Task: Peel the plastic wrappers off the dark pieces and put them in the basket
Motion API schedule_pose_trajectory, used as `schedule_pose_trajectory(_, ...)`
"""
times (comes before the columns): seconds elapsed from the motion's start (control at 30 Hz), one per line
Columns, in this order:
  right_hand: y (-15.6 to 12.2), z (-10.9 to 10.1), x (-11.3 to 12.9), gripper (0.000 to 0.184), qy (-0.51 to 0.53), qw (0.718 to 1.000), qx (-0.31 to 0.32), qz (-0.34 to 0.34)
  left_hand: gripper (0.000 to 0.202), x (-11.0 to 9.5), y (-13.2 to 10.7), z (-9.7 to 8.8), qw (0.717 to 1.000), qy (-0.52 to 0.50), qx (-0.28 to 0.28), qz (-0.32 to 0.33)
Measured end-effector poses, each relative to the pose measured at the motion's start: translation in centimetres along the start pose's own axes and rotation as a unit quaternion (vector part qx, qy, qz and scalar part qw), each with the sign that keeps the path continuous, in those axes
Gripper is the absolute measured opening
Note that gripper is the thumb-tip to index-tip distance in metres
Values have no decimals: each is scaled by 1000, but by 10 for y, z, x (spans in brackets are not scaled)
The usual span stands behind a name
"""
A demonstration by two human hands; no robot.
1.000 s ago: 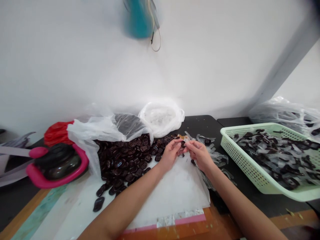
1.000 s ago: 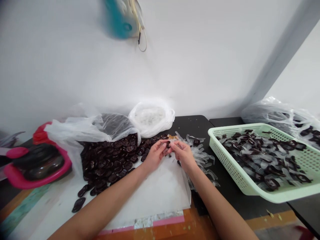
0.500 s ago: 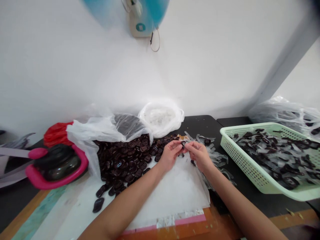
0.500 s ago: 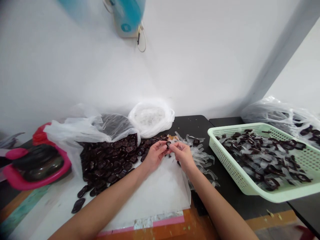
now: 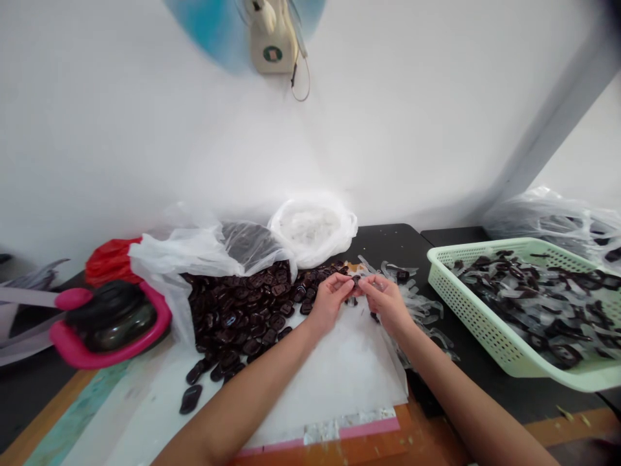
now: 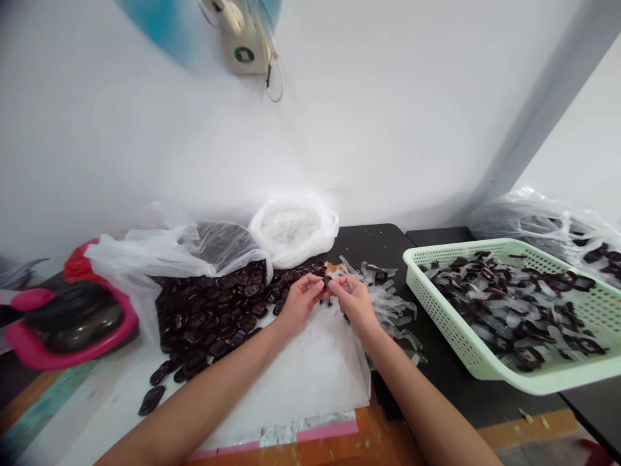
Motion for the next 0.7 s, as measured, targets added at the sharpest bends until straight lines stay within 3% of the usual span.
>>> schedule_pose_trajectory(0.47,-1,2,3,34,-26,1000,-7,-10,19,-9,0,4,995,77,34,46)
schedule_pose_trajectory(0.7,0,-4,15,29,-135,988,-39,-66,20,-21,-1,-2,988,135,-13,69)
Point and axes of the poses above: each hand's wrist, its own y-axis towards the middle knuckle, its own z-axis out of the palm, x = y × z, the point moved 9 cm from there along y, towards the middle knuckle, and after that the axes turned 9 degrees about -y, right-handed, at the moved point
